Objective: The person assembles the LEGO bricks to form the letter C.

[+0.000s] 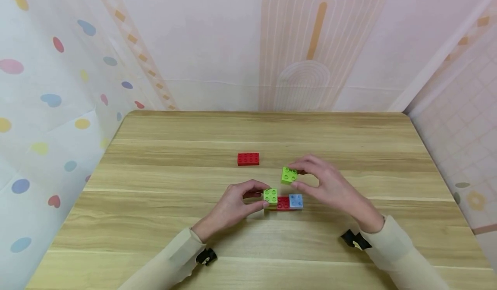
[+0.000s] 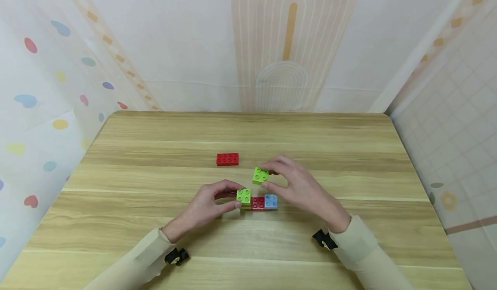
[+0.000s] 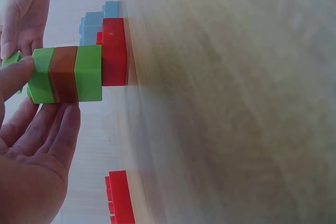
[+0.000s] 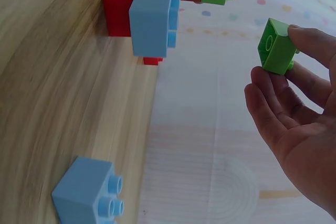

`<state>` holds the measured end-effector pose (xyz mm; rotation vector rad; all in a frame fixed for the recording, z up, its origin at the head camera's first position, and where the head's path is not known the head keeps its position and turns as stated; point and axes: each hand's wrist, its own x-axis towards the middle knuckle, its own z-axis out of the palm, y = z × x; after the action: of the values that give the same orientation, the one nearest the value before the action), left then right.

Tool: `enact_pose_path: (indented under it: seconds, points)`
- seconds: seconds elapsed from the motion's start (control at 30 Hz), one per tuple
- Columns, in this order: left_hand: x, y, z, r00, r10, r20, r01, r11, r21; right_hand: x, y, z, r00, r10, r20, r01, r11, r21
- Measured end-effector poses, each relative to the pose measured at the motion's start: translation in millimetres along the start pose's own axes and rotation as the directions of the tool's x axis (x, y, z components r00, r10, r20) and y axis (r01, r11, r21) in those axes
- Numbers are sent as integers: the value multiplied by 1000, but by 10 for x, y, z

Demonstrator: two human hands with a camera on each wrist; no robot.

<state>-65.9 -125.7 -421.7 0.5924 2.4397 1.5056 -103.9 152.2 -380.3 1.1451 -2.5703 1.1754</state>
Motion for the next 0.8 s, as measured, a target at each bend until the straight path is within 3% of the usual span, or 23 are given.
enact_pose_path:
  seconds: [0.8]
  points:
    - [32, -24, 5, 999, 34, 3, -34, 999, 8, 34, -112, 135, 998, -28, 47, 24, 997, 78]
